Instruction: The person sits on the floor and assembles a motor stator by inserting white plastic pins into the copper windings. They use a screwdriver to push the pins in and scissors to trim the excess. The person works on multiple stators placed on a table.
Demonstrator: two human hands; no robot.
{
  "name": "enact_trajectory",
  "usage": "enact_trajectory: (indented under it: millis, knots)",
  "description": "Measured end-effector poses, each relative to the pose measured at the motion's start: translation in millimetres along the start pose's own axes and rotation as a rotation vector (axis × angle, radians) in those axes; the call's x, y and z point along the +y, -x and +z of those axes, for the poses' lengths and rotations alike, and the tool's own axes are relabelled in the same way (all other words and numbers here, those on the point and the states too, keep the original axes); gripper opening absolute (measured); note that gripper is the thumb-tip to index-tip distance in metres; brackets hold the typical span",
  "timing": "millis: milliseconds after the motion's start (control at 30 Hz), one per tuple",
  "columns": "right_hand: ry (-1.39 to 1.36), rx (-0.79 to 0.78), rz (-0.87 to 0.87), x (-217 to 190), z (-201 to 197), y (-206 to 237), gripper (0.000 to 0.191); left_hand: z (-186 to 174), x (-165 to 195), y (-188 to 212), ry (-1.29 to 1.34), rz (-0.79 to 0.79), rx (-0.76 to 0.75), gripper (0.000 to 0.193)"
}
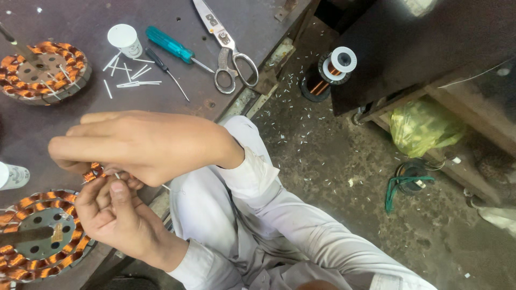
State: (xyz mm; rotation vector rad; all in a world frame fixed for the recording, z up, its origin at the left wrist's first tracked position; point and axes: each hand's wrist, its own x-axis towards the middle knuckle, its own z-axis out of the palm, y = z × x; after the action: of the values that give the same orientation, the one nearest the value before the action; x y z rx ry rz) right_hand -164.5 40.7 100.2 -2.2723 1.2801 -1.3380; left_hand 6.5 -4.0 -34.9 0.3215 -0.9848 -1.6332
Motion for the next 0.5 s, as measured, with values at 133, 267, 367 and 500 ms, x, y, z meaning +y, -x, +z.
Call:
enact_trajectory:
  millis: [133, 267, 367, 500]
  knots:
    - [-0.001, -0.013, 0.029, -1.9, 2.9, -2.9, 0.045, 2.8, 2.2, 0.0, -0.005, -0.004, -0.014, 0.026]
    - [-0.053, 0.023, -0.009, -6.0, 6.1, -3.3, 0.043, 3.3, 2.7, -0.6, -0.008, -0.005, -0.01, 0.027]
    - [-0.108, -0.009, 0.02, -9.8, 4.5, -1.1, 0.041, 2.0, 2.6, -0.2, -0.039, -0.005, 0.016, 0.028]
    - [-0.129, -0.001, 0.041, -13.8, -0.3, -3.2, 0.036, 0.6, 1.7, 0.5, -0.027, 0.003, 0.006, 0.026]
